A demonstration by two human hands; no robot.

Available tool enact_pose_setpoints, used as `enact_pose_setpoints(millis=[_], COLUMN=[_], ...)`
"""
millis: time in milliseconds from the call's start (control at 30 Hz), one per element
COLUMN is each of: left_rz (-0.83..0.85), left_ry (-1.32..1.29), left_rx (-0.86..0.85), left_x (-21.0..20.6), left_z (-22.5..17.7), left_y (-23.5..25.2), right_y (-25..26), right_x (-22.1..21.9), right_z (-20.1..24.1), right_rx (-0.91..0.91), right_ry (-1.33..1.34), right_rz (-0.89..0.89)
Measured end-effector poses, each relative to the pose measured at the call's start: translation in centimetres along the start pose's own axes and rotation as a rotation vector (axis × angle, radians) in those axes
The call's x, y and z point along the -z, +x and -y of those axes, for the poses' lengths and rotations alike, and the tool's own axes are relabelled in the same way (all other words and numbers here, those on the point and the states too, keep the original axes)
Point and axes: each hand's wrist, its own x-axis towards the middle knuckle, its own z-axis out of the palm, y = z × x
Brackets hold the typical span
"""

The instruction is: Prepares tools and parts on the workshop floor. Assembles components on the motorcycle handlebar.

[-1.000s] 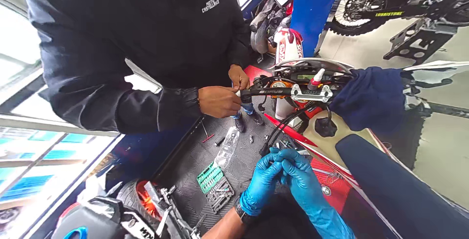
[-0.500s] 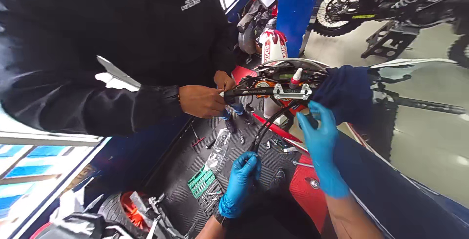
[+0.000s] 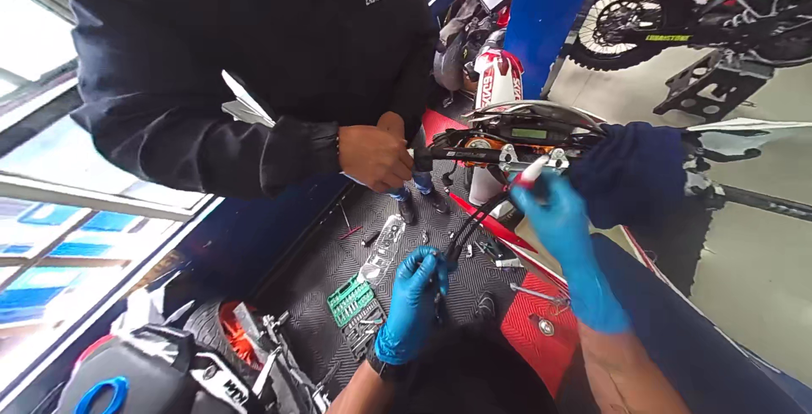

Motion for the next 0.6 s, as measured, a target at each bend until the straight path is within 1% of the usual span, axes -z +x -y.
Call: enact_pose_setpoints(millis=[67, 100, 133, 167, 300, 433, 500, 533, 567, 600], left_rz=[0.003, 0.009, 0.011, 0.009, -0.001, 0.011, -0.015, -0.035, -0.054, -0.07], left_ry=[-0.098, -0.141, -0.176, -0.213, -0.349, -0.373, -0.379, -0.371, -0.362, -0.353], left_rx=[-0.043, -0.062, -0.073, -0.071, -0.016, 0.053, 0.07, 0.074, 0.074, 0.072], left_x=[-0.2, -0.3, -0.3, -0.4, -1.5, -2.5, -2.7, -2.7, -2.8, -2.7], left_z=[-0.6, -0.7, -0.6, -0.3, 0.6, 1.3, 1.5, 1.5, 1.6, 1.7], left_y=[1.3, 2.1, 2.8, 3.3, 4.6, 5.2, 5.2, 5.2, 5.2, 5.2], right_y=[-5.4, -7.8, -9.6, -11.0, -13.1, -14.3, -14.7, -14.8, -14.8, -14.9], right_x=[-1.6, -2.5, -3.3, -3.8, -4.4, -4.6, -4.2, -4.1, -4.1, -4.3], right_z=[0.2, 0.0, -0.3, -0.7, -1.4, -1.3, -0.9, -0.6, -0.1, 0.4], right_rx=[-0.193, -0.268, -0.324, -0.367, -0.559, -0.724, -0.794, -0.801, -0.762, -0.666], right_ry=[0.306, 0.415, 0.512, 0.607, 0.843, 1.086, 1.157, 1.133, 1.034, 0.859], right_rz=[0.355, 0.482, 0.56, 0.6, 0.634, 0.605, 0.574, 0.527, 0.445, 0.35])
